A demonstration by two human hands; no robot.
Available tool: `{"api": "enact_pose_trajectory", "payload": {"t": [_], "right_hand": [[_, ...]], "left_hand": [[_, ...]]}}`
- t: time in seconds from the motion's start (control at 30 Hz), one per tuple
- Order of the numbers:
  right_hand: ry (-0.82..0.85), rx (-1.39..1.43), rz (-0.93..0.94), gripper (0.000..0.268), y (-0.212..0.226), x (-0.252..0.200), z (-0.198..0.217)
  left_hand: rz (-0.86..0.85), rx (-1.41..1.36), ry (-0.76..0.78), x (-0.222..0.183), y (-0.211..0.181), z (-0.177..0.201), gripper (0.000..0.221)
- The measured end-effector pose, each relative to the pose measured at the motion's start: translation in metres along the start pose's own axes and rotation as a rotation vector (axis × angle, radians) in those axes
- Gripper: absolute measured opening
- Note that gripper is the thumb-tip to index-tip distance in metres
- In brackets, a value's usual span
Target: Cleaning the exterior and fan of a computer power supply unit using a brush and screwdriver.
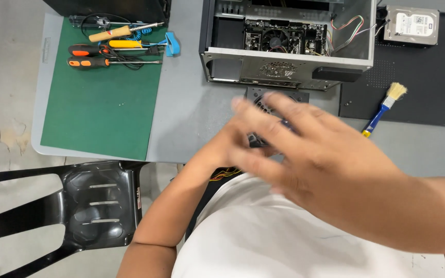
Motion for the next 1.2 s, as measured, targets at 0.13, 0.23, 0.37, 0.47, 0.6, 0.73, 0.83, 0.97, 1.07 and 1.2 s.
{"api": "enact_pose_trajectory", "payload": {"t": [0.13,0.23,0.37,0.47,0.6,0.73,0.83,0.97,1.07,1.2], "right_hand": [[0.141,-0.207,-0.473,0.088,-0.016,-0.004,-0.022],[0.220,-0.059,-0.520,0.076,-0.019,-0.014,-0.044],[0.479,0.313,-0.486,0.024,-0.020,-0.008,-0.033],[0.084,0.462,-0.064,0.038,-0.007,0.002,-0.002],[0.027,0.069,-0.356,0.059,-0.012,-0.009,-0.030],[0.234,0.453,-0.232,0.046,-0.012,0.000,-0.012],[0.170,0.321,-0.163,0.063,-0.010,0.005,0.000],[0.530,0.251,-0.536,0.085,-0.015,0.004,-0.032],[0.428,0.286,-0.306,0.035,-0.013,0.000,-0.036],[0.144,0.151,-0.072,0.047,-0.008,0.008,-0.016]], "left_hand": [[-0.438,-0.034,-0.060,0.001,0.016,-0.005,0.038],[-0.495,0.185,-0.135,0.011,0.038,-0.009,0.040],[-0.531,0.180,-0.170,0.009,0.034,-0.008,0.037],[-0.285,-0.008,-0.122,0.007,0.031,-0.006,0.010],[-0.490,0.032,-0.167,0.007,0.035,-0.005,0.013],[-0.578,0.137,-0.186,0.009,0.035,-0.003,0.014],[-0.559,0.123,-0.188,0.014,0.033,-0.007,0.015],[-0.544,0.119,-0.173,0.014,0.031,-0.006,0.015],[-0.524,0.116,-0.171,0.015,0.028,-0.006,0.017],[-0.509,0.122,-0.181,0.015,0.017,-0.004,0.019]]}}
Point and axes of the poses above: each hand's wrist, its own x-axis towards the middle knuckle, its own z-axis out of the back of the hand, y = z × x, the point moved 4 cm from there along x, towards the middle knuckle, and after that the axes turned 7 degrees about x, right-handed, at the moved point
